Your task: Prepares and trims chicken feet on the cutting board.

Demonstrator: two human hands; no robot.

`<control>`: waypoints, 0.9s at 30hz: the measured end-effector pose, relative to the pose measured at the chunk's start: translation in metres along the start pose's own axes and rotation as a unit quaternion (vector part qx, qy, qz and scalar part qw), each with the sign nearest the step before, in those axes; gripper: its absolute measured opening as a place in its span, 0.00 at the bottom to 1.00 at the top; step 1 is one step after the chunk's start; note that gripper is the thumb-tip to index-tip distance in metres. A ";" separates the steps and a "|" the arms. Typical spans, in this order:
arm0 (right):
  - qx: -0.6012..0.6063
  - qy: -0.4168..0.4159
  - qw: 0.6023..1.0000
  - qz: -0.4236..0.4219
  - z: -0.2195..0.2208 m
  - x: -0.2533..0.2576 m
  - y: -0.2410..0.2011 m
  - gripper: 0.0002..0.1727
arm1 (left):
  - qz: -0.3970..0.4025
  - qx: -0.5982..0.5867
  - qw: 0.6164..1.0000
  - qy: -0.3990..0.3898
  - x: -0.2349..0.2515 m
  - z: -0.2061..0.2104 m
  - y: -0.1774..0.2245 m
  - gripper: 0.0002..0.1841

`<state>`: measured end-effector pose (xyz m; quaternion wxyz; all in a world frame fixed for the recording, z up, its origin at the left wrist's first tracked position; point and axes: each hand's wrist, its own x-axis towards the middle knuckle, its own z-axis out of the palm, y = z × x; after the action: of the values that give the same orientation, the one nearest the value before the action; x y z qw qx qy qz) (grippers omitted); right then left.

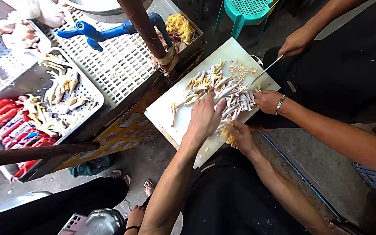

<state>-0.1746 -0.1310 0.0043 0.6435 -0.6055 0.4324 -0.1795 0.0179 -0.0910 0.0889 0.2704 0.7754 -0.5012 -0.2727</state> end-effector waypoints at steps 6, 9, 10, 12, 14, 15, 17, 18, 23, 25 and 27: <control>-0.037 -0.044 0.998 -0.024 -0.007 -0.005 0.012 0.13 | -0.014 0.175 0.984 0.007 0.066 0.032 -0.070 0.17; -0.046 -0.054 0.997 -0.013 -0.009 -0.002 0.012 0.12 | -0.050 0.223 0.972 -0.049 0.072 0.054 -0.083 0.17; -0.049 -0.057 0.997 -0.008 -0.008 -0.001 0.011 0.12 | -0.070 0.229 0.969 -0.062 0.074 0.057 -0.081 0.16; -0.049 -0.062 0.997 0.002 -0.008 -0.002 0.011 0.12 | -0.088 0.193 0.975 -0.062 0.066 0.053 -0.079 0.15; -0.023 -0.063 0.998 0.012 -0.009 -0.001 0.011 0.11 | -0.087 0.103 0.990 -0.040 0.046 0.037 -0.074 0.13; 0.007 -0.063 0.998 0.022 -0.008 0.001 0.010 0.11 | -0.085 0.049 0.995 -0.022 0.036 0.028 -0.072 0.14; 0.091 -0.067 0.992 0.057 -0.004 0.002 0.007 0.11 | -0.074 -0.065 0.995 0.020 0.013 0.020 -0.074 0.10; 0.139 -0.074 0.985 0.076 -0.002 0.003 0.005 0.12 | -0.072 -0.136 0.988 0.020 0.004 0.019 -0.074 0.09; 0.270 -0.118 0.951 0.092 0.018 0.014 -0.001 0.24 | -0.050 -0.253 0.966 -0.030 -0.041 0.034 -0.061 0.08; 0.248 -0.120 0.960 0.058 0.026 0.015 -0.004 0.27 | -0.009 -0.118 0.993 0.006 -0.052 0.043 -0.059 0.08; 0.198 -0.111 0.974 0.016 0.033 0.015 -0.005 0.24 | 0.026 -0.002 0.999 0.029 -0.058 0.047 -0.055 0.08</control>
<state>-0.1387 -0.1227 0.0007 0.7973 -0.4754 0.3242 -0.1825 -0.0001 -0.0247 0.0262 0.2930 0.7693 -0.5127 -0.2438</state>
